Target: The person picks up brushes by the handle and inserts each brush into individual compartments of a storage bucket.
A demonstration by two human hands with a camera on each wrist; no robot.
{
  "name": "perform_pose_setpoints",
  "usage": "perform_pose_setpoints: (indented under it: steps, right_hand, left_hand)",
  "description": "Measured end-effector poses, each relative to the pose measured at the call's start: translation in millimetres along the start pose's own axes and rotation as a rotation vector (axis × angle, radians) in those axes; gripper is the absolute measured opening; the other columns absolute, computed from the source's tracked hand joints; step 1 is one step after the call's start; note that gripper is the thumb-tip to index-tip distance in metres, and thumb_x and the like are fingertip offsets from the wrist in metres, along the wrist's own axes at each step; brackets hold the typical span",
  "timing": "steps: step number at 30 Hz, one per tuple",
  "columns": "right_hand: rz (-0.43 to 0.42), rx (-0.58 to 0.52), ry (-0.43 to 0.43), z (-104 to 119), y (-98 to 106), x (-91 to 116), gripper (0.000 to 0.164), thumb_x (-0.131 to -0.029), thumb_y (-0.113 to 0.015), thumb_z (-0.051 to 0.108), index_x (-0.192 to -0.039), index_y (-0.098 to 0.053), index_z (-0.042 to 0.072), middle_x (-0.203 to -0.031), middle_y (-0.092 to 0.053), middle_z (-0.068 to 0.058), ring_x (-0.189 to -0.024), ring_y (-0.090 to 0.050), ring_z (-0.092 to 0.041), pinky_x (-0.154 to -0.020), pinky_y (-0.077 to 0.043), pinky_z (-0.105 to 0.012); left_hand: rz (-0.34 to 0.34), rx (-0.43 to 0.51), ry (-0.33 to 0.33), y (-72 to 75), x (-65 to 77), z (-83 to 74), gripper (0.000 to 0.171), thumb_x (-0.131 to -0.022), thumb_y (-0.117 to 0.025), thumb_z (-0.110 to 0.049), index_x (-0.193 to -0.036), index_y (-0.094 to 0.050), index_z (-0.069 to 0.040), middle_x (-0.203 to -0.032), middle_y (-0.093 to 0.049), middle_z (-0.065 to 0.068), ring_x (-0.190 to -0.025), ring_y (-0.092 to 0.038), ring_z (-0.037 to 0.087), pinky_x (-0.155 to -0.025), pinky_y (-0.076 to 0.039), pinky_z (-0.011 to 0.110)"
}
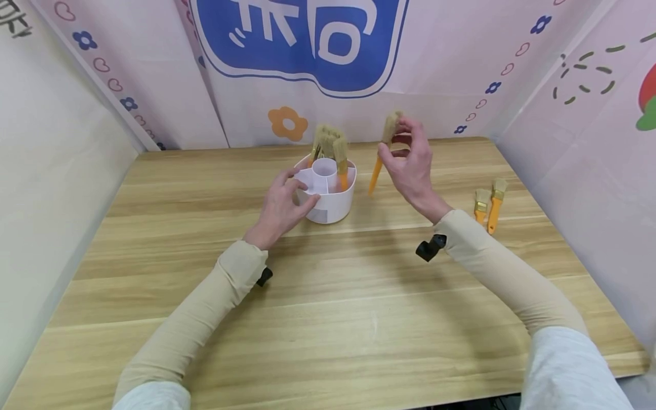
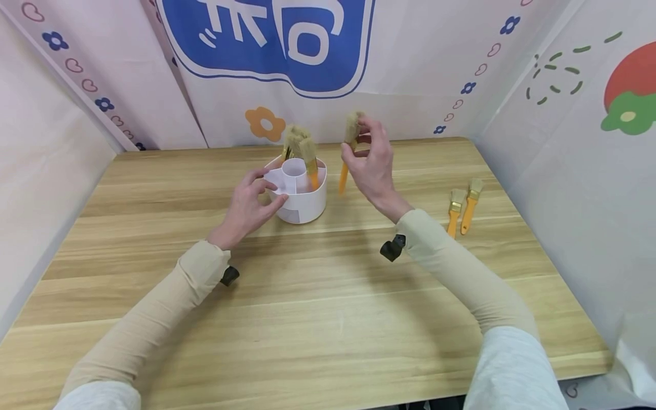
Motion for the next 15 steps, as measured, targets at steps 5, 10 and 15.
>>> perform_pose_setpoints:
  steps: [5, 10, 15]
  right_hand:
    - [-0.025, -0.06, 0.09, 7.5, -3.9, -2.1, 0.043, -0.08, -0.062, 0.001, -0.119, -0.047, -0.003, -0.107, -0.054, -0.013, -0.091, -0.06, -0.019, -0.068, -0.052, -0.019]
    - [-0.036, -0.111, 0.16, 14.4, -6.3, -2.6, 0.041, -0.079, -0.063, -0.001, -0.117, -0.047, -0.006, -0.104, -0.054, -0.005, -0.09, -0.06, -0.013, -0.068, -0.052, -0.018]
    - [-0.044, -0.156, 0.201, 23.3, -9.0, -2.3, 0.042, -0.079, -0.064, -0.001, -0.117, -0.047, -0.007, -0.106, -0.053, -0.006, -0.092, -0.06, -0.015, -0.069, -0.052, -0.019]
  left_hand:
    - [-0.006, 0.001, -0.001, 0.1, 0.7, 0.8, 0.037, -0.082, -0.068, -0.035, -0.094, -0.065, 0.0, -0.13, -0.05, 0.018, -0.12, -0.049, 0.033, -0.097, -0.045, 0.046]
    - [-0.01, 0.001, -0.007, 1.0, 0.8, 0.3, 0.036, -0.082, -0.068, -0.035, -0.093, -0.065, 0.0, -0.131, -0.05, 0.019, -0.121, -0.048, 0.033, -0.098, -0.045, 0.046]
    - [-0.011, 0.003, -0.009, 0.9, 0.8, 0.4, 0.035, -0.082, -0.068, -0.034, -0.093, -0.065, 0.0, -0.131, -0.05, 0.019, -0.122, -0.048, 0.034, -0.099, -0.044, 0.047]
Point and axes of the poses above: each hand's wrist, its own x-axis away from the middle knuckle, its own y-axis out of the back of the hand, z = x × y, the point moved 4 cm from there along -x, towards the middle knuckle
